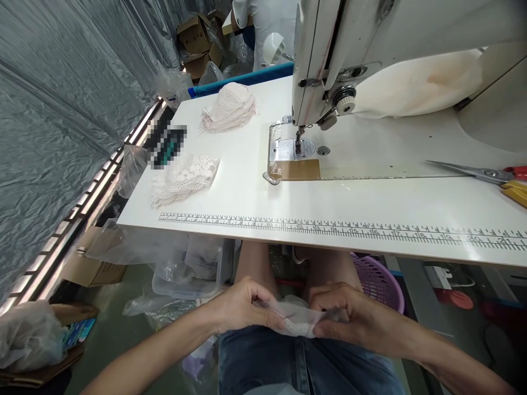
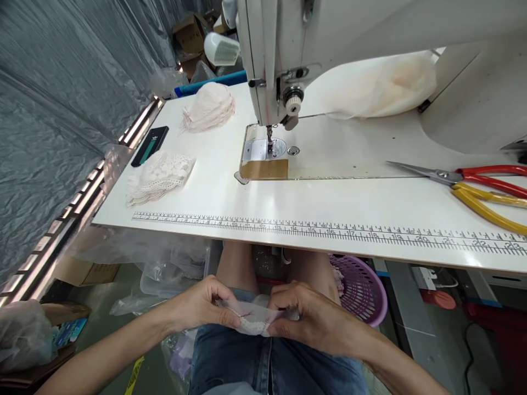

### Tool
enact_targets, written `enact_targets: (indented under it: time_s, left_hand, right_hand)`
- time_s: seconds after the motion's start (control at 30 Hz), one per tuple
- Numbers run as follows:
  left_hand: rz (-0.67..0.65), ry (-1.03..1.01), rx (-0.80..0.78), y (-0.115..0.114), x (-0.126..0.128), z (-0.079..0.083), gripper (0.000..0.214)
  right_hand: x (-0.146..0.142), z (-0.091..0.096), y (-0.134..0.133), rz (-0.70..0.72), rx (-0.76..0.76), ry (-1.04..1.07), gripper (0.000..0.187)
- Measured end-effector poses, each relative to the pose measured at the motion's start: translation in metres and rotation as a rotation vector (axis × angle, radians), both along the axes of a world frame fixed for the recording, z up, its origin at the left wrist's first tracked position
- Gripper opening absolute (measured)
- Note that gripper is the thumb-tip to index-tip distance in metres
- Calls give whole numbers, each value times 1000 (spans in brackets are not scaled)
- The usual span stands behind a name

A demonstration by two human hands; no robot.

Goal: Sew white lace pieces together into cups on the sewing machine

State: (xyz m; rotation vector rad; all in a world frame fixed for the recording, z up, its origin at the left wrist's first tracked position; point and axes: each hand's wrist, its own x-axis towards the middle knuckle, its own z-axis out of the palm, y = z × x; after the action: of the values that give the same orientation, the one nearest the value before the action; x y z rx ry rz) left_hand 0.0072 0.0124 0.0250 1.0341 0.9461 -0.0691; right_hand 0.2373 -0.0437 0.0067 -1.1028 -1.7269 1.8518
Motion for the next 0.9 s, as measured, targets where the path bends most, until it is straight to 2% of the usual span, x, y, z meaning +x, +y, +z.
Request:
enact_targets:
  time_s: [0.23, 0.37, 0.6, 0.9]
  left_hand:
    - [60, 77, -33, -2, 1, 2, 40]
    - [29, 75, -31, -3, 1, 3, 42]
    - [13, 40, -36, -5, 9, -1, 39]
    - [-67, 75, 22, -3, 11, 7, 37]
  right_hand:
    - [-3, -5, 0, -32, 12, -12, 31]
    - [-1, -5, 1, -11, 7, -11, 32]
    - [-4, -8, -8, -17, 73, -143, 28]
    - [-2, -8, -9, -47, -36, -115, 29]
